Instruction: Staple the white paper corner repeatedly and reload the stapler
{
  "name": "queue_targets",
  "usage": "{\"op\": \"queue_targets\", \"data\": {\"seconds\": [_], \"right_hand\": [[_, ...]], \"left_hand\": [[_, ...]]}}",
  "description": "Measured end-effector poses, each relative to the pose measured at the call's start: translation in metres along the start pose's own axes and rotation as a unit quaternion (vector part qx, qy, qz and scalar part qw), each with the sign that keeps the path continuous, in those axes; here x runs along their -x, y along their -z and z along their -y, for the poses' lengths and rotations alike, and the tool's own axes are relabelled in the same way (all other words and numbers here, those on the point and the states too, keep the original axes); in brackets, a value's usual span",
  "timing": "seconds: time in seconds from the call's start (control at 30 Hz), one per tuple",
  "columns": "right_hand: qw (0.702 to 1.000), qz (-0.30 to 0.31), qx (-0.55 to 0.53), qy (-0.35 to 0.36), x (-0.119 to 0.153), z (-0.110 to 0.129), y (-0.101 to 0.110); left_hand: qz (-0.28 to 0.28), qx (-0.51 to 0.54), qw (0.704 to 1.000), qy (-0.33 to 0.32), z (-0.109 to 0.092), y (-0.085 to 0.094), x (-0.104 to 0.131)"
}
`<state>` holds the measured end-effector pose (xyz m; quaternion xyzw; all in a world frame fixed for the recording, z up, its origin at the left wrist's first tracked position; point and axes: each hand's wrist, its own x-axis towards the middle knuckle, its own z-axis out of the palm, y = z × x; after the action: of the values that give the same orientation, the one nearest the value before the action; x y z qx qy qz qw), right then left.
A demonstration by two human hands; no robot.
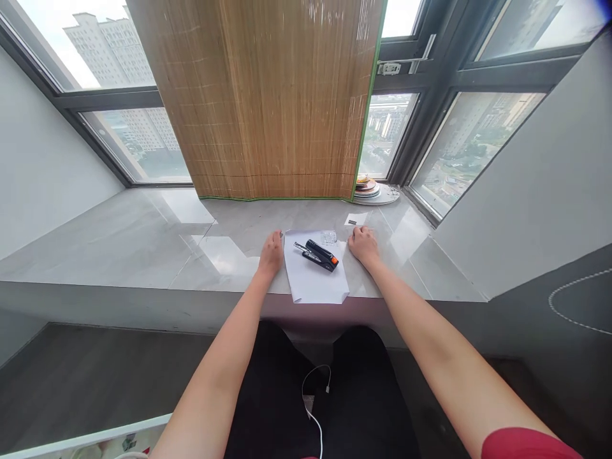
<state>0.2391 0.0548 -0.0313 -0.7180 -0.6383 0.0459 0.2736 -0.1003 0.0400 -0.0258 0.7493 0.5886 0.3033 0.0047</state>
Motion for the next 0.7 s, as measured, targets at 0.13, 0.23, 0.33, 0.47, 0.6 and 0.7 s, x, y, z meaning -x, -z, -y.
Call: {"op": "queue_targets", "data": {"seconds": [0.13,0.23,0.33,0.47,0.6,0.7], "right_hand": [[0.975,-0.004,-0.22,0.02,0.027,0.022,0.0],[0.942,0.051,-0.287,0.166,0.051,0.039,-0.004],[0.932,0.07,-0.241,0.263,0.065,0.047,-0.009],[0.939,0.063,-0.22,0.256,0.066,0.048,-0.011],[0.941,0.067,-0.224,0.246,0.066,0.047,-0.012],[0.942,0.066,-0.218,0.246,0.067,0.047,-0.012]], "left_hand": [[0.001,0.022,1.0,-0.012,-0.012,0.005,0.016],[0.022,0.037,0.999,-0.004,-0.014,0.007,0.017],[0.032,0.056,0.998,-0.013,-0.012,0.008,0.016],[0.014,0.072,0.997,-0.027,-0.012,0.01,0.015],[0.018,0.046,0.997,-0.064,-0.017,0.011,0.012],[0.048,0.026,0.993,-0.105,-0.023,0.009,0.008]]}}
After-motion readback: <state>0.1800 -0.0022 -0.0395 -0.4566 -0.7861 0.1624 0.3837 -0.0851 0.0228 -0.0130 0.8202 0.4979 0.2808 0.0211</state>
